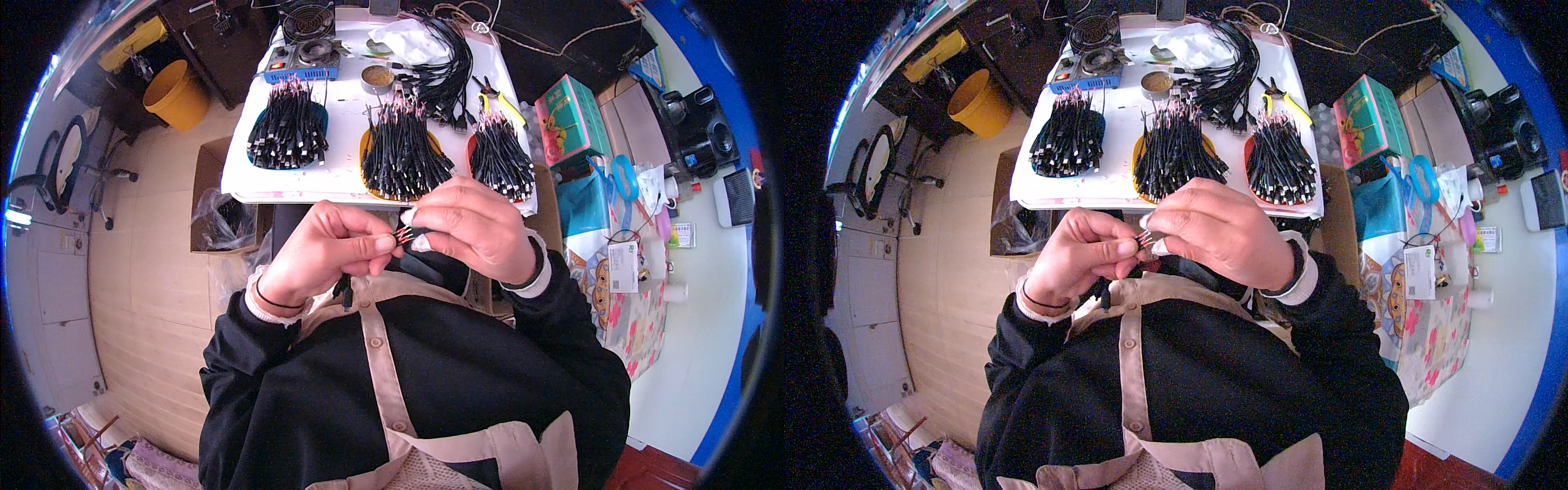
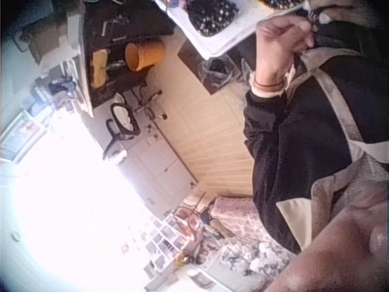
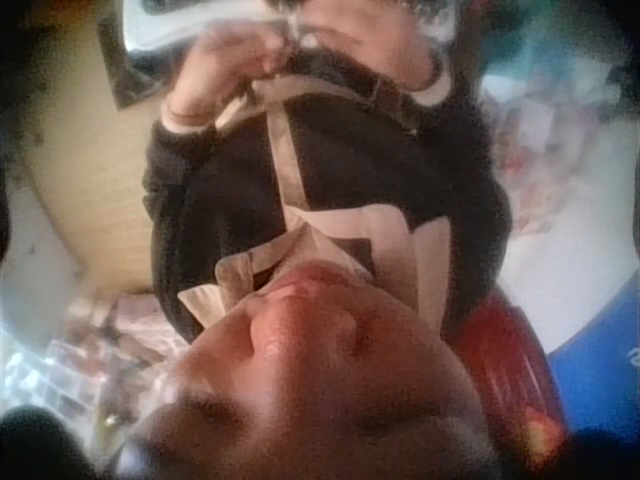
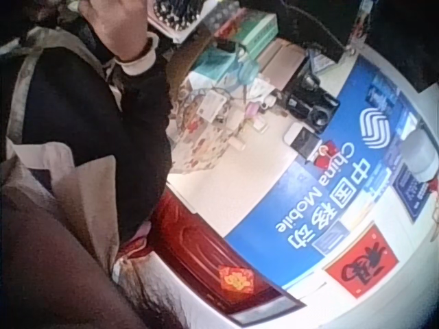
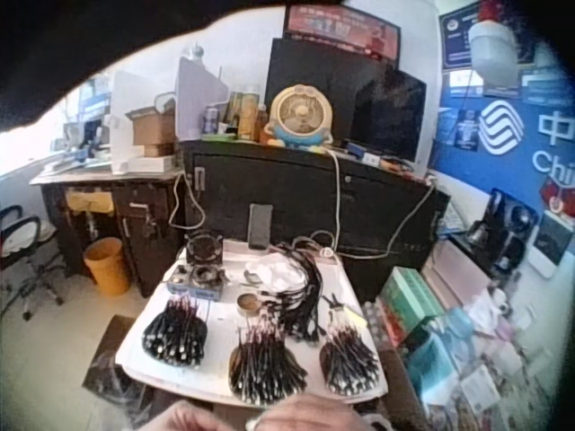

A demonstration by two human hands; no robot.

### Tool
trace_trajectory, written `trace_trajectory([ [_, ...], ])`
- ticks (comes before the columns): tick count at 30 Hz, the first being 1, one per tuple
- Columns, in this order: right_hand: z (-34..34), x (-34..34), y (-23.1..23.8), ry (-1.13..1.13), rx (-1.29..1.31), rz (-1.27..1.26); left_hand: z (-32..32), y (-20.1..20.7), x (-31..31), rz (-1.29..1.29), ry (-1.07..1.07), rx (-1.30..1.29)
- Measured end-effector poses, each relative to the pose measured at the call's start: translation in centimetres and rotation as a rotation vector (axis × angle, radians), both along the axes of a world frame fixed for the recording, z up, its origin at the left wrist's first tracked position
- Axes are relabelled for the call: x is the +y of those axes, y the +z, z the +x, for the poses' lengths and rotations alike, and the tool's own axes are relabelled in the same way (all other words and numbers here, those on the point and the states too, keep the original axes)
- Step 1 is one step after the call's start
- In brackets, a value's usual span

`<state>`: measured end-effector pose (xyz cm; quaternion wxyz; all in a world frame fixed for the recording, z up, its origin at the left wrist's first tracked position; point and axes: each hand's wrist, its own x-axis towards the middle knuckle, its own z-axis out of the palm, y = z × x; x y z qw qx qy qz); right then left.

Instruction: The person sits at a workbench and repeatedly picks up black wires and small white connectors, then joins them by hand. The person places the finished units into a blue tray on the table. The person occasionally reaches for a small container on the table.

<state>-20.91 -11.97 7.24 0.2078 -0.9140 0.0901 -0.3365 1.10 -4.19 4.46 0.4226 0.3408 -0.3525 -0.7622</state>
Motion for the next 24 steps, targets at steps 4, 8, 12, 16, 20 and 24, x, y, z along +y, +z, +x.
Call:
trace_trajectory([
  [4,0.5,0.3,0.0,-0.012,-0.027,-0.041,0.1,0.2,0.1,-0.008,-0.006,-0.029],
  [8,0.3,0.5,-0.1,-0.014,0.007,0.105,-0.7,0.3,0.8,-0.324,0.083,-0.337],
  [12,-0.3,1.2,-1.0,0.055,0.054,1.013,-0.8,0.5,1.4,-1.278,0.281,-0.993],
  [16,-0.2,1.6,-2.1,0.122,-0.027,1.632,-1.2,0.1,1.8,-1.496,0.251,-1.275],
  [20,-0.4,1.5,-2.0,-0.164,-0.017,0.709,-1.2,-0.3,1.5,-0.891,0.292,-0.873],
  [24,-0.3,1.3,-1.5,-0.175,-0.046,-0.15,-1.8,-0.7,0.9,-0.656,0.317,-0.648],
])
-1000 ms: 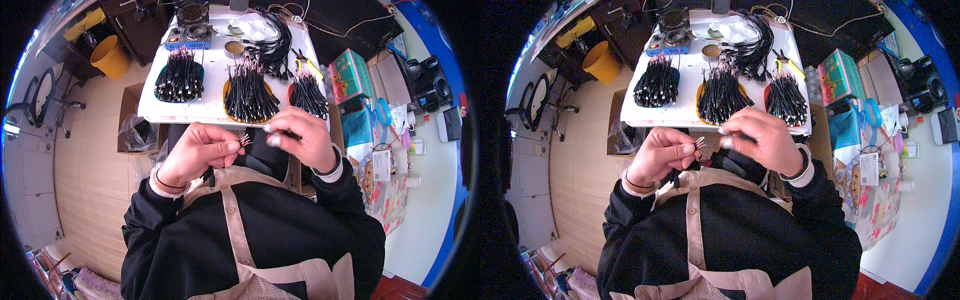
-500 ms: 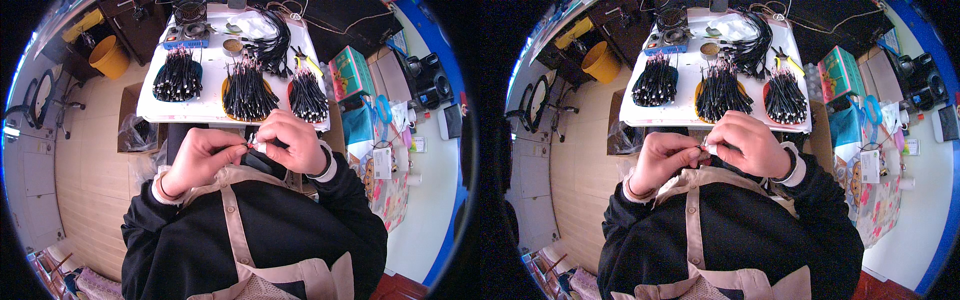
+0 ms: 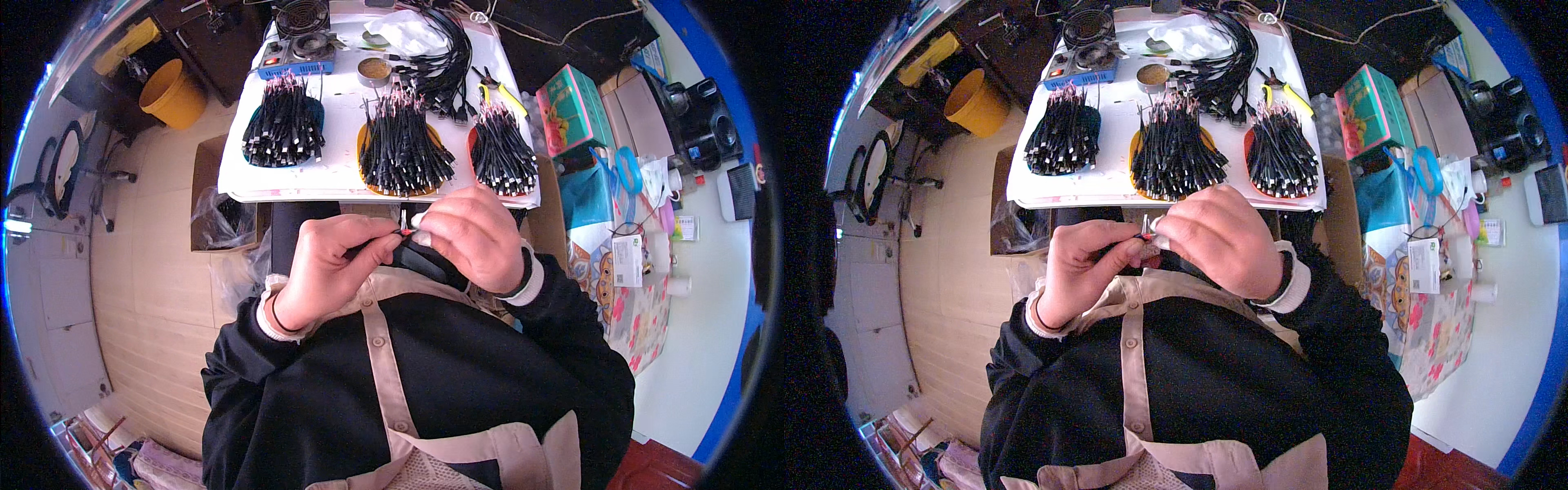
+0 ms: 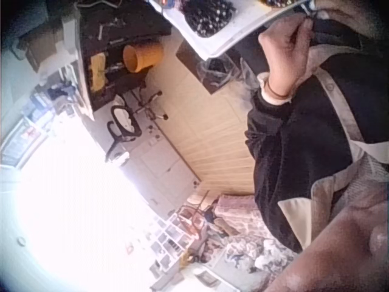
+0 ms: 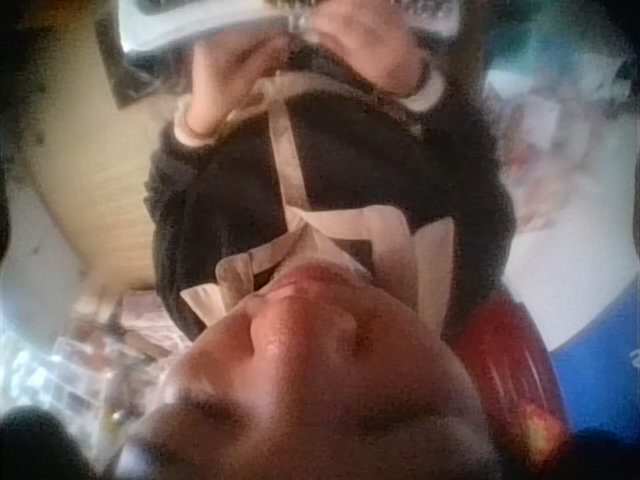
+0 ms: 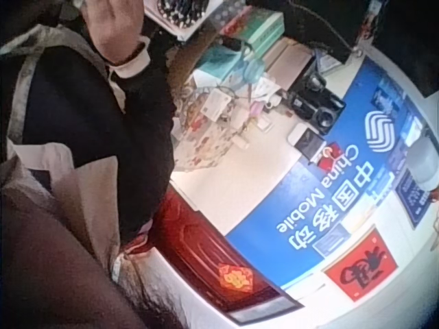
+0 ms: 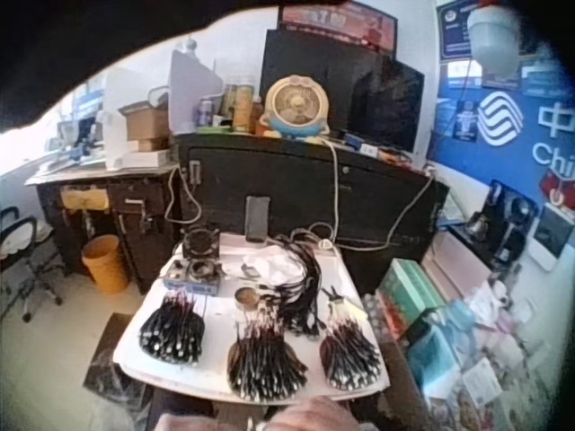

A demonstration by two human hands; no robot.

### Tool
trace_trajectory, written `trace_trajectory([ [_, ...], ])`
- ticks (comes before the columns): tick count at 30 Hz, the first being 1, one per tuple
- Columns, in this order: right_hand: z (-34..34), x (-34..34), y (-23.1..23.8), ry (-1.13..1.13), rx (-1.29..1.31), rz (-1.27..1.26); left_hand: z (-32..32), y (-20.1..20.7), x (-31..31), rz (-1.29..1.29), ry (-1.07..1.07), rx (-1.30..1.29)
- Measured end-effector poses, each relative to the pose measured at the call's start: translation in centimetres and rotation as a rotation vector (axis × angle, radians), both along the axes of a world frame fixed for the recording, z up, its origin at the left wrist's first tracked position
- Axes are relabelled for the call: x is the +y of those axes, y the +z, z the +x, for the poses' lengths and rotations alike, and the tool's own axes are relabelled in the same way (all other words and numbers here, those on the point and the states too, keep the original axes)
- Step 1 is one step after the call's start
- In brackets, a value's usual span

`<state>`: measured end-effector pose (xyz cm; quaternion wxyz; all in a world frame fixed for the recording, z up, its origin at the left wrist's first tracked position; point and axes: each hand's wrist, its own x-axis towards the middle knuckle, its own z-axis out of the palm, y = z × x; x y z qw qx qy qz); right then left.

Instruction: The person sits at a workbench and repeatedly picks up black wires and small white connectors, then joins them by hand. The person places the finished units into a blue tray on the table. The person occasionally reaches for a small container on the table.

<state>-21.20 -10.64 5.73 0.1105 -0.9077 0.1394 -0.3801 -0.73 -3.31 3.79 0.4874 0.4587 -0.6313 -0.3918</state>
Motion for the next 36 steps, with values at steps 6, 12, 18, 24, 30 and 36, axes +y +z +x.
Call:
trace_trajectory([
  [6,-0.1,0.0,-0.6,0.014,0.104,0.287,-0.2,-0.5,0.2,-0.432,0.022,-0.472],
  [12,0.2,0.8,-0.6,0.213,-0.191,1.874,-0.3,-0.4,0.8,-0.476,0.008,-0.505],
  [18,-0.1,1.2,0.5,0.027,0.047,0.272,-0.2,0.3,1.5,0.087,-0.011,0.123],
  [24,1.1,1.8,0.0,-0.022,-0.018,0.266,0.5,-0.6,1.9,-0.34,0.01,-0.183],
  [30,2.5,1.8,-1.6,0.075,-0.12,0.957,1.0,-1.2,1.6,-0.307,-0.056,-0.185],
  [36,3.0,1.8,-2.4,0.085,-0.093,1.132,1.9,-1.9,2.1,-0.334,-0.035,-0.15],
])
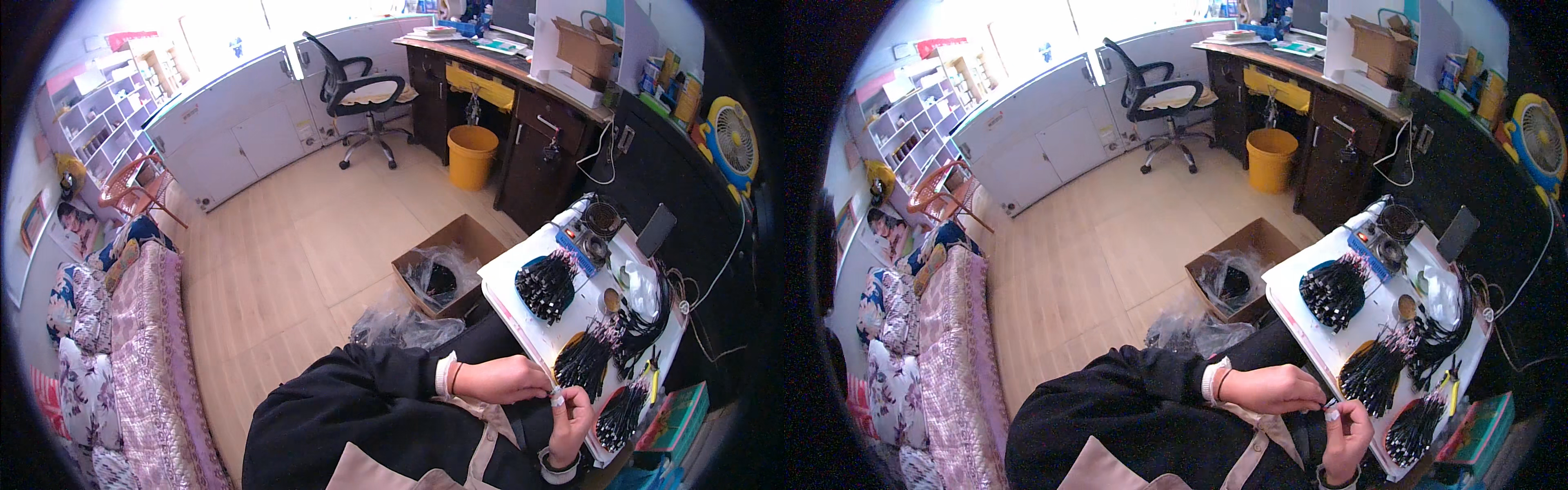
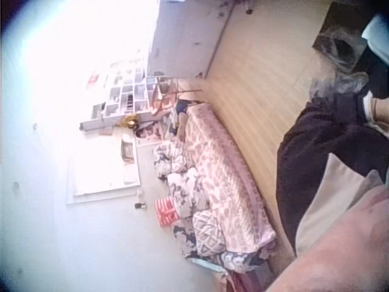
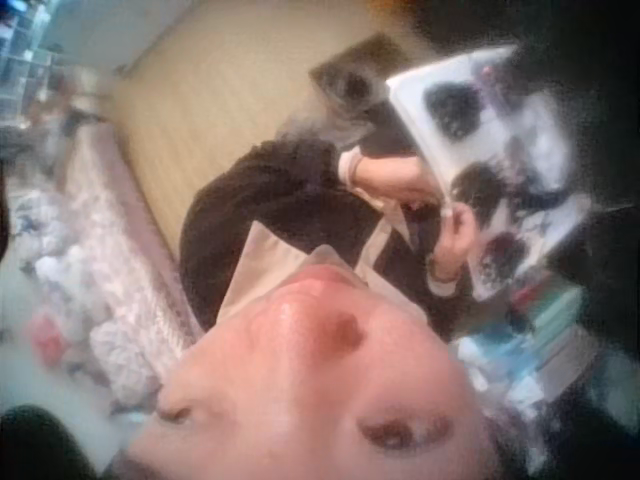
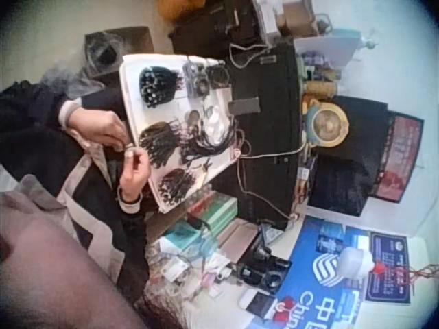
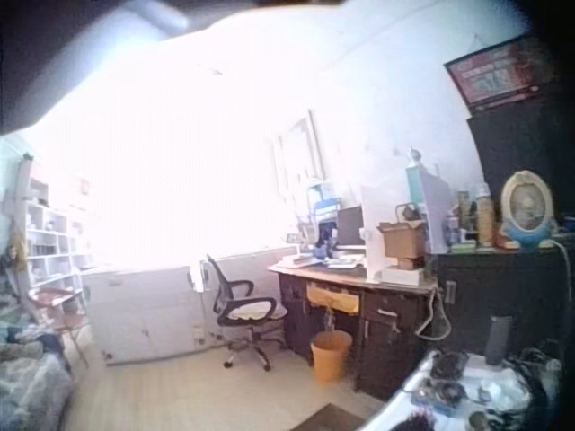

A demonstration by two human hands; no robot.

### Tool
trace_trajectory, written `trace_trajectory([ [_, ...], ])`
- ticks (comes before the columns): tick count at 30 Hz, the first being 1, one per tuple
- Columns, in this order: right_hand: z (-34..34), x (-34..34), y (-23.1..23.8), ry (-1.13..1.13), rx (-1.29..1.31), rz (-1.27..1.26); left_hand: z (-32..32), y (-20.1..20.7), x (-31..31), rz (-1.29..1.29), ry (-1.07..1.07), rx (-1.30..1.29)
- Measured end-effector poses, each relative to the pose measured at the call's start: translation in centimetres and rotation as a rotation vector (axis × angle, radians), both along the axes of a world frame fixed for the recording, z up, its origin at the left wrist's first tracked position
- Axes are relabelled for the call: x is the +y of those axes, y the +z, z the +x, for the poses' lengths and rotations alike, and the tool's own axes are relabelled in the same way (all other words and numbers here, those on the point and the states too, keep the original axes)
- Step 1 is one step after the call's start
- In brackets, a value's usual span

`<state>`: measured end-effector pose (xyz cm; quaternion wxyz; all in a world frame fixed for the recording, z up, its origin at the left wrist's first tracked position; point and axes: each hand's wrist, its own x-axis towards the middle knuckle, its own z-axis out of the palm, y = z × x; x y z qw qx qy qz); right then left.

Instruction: The person sits at a workbench and repeatedly picks up black wires and small white connectors, then joins them by hand. The person places the finished units into a blue tray on the table. The person occasionally reaches for a small container on the table.

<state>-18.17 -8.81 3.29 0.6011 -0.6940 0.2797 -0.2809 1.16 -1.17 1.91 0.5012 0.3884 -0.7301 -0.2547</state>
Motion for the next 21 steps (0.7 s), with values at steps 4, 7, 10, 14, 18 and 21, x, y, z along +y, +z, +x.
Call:
trace_trajectory([
  [4,0.1,0.1,-0.3,-0.033,-0.036,-0.11,-0.2,0.4,0.4,0.066,-0.002,0.063],
  [7,-0.1,0.3,-0.4,-0.022,-0.031,-0.135,-0.4,0.6,0.5,0.105,-0.005,0.066],
  [10,-0.3,0.6,-0.3,-0.03,-0.043,-0.137,-0.6,0.7,0.6,0.06,0.007,0.06],
  [14,-0.3,0.7,0.0,-0.012,-0.034,-0.148,-0.7,1.1,0.9,0.055,0.018,0.058],
  [18,-0.5,0.4,0.2,-0.005,-0.04,-0.182,-0.6,2.1,1.0,0.079,0.041,0.054],
  [21,-1.3,-0.6,0.8,0.059,-0.063,-0.32,0.1,2.4,1.3,0.52,-0.04,0.353],
])
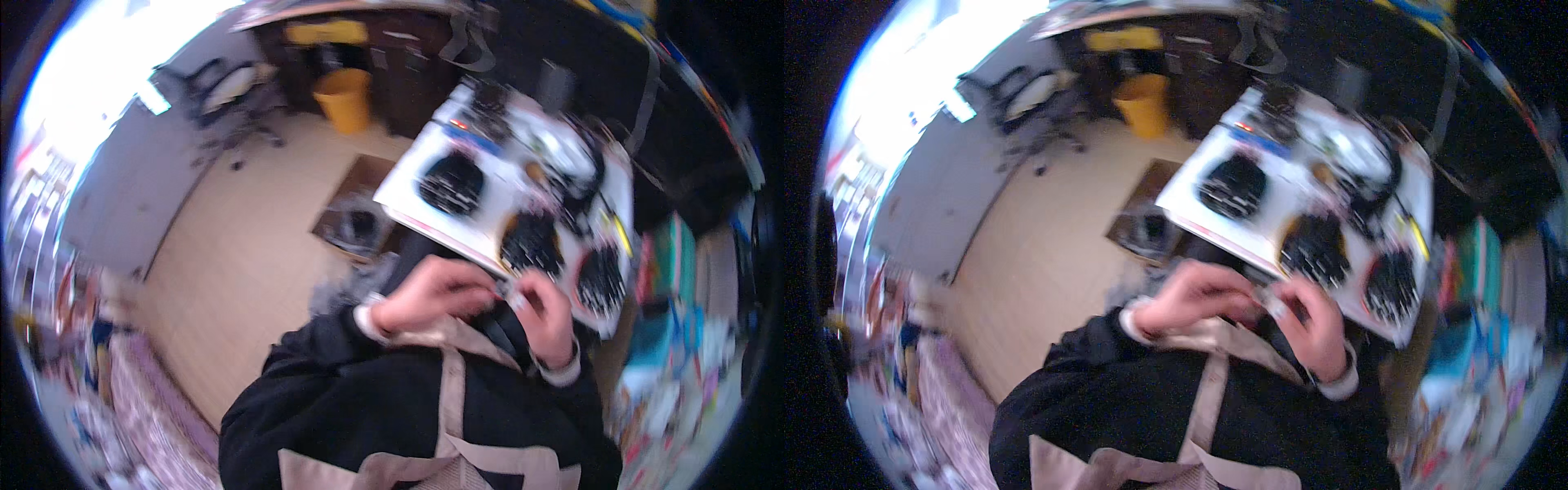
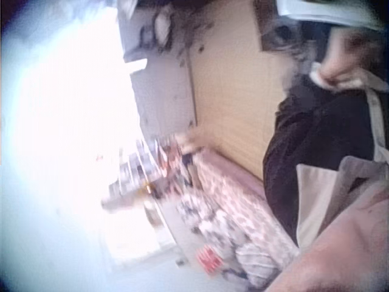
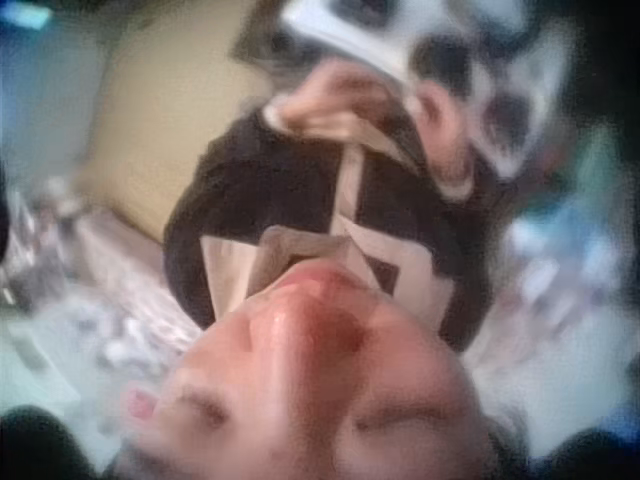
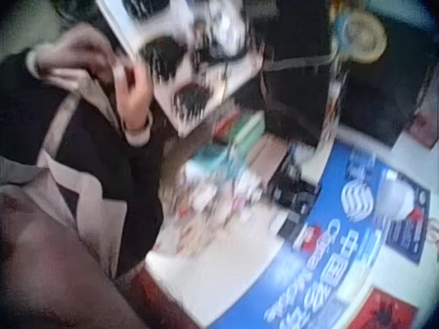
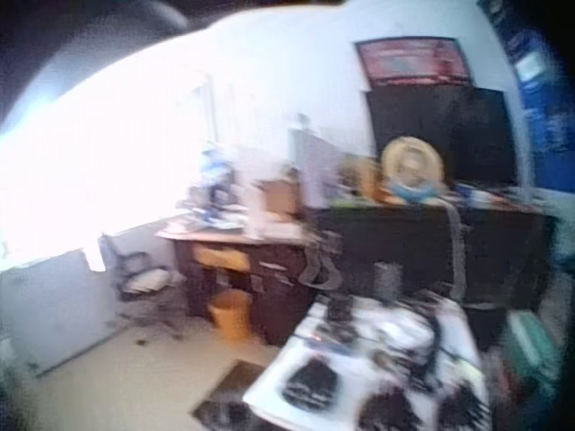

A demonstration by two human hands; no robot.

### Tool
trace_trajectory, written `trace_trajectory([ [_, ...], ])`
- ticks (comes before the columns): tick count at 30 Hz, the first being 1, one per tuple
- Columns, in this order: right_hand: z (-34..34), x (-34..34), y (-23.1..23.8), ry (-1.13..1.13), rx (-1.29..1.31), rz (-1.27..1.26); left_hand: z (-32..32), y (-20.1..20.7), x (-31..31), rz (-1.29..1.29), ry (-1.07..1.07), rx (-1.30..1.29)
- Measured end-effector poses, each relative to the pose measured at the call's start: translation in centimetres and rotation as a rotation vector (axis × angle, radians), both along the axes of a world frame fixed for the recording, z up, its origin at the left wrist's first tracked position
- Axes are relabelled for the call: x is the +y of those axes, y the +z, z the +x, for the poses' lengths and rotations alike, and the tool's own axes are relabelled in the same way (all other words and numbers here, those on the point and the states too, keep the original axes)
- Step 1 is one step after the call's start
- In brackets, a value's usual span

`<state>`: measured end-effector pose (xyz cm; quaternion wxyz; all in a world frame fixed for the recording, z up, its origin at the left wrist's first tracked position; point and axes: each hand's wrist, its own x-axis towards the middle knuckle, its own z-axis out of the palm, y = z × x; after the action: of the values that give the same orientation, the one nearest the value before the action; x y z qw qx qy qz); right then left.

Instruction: The person sits at a workbench and repeatedly picks up black wires and small white connectors, then joins them by hand. The person places the finished units into a blue tray on the table. The person occasionally reaches for a small container on the table.

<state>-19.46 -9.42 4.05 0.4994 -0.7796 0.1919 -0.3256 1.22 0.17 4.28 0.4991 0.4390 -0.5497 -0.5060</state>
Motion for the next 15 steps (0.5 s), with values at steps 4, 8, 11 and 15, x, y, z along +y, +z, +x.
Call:
trace_trajectory([
  [4,-0.1,-1.1,1.5,0.151,-0.053,0.007,0.0,-0.1,-0.4,0.035,-0.075,0.553],
  [8,1.3,-0.6,3.3,0.192,-0.004,-0.232,-0.1,-0.1,-0.6,0.004,-0.142,0.636],
  [11,2.3,-0.5,3.5,0.17,-0.152,-0.366,0.0,-0.2,-0.6,0.036,-0.136,0.618],
  [15,2.1,-0.4,2.7,0.142,-0.168,-0.431,-0.2,-0.5,-0.3,0.015,-0.108,0.558],
])
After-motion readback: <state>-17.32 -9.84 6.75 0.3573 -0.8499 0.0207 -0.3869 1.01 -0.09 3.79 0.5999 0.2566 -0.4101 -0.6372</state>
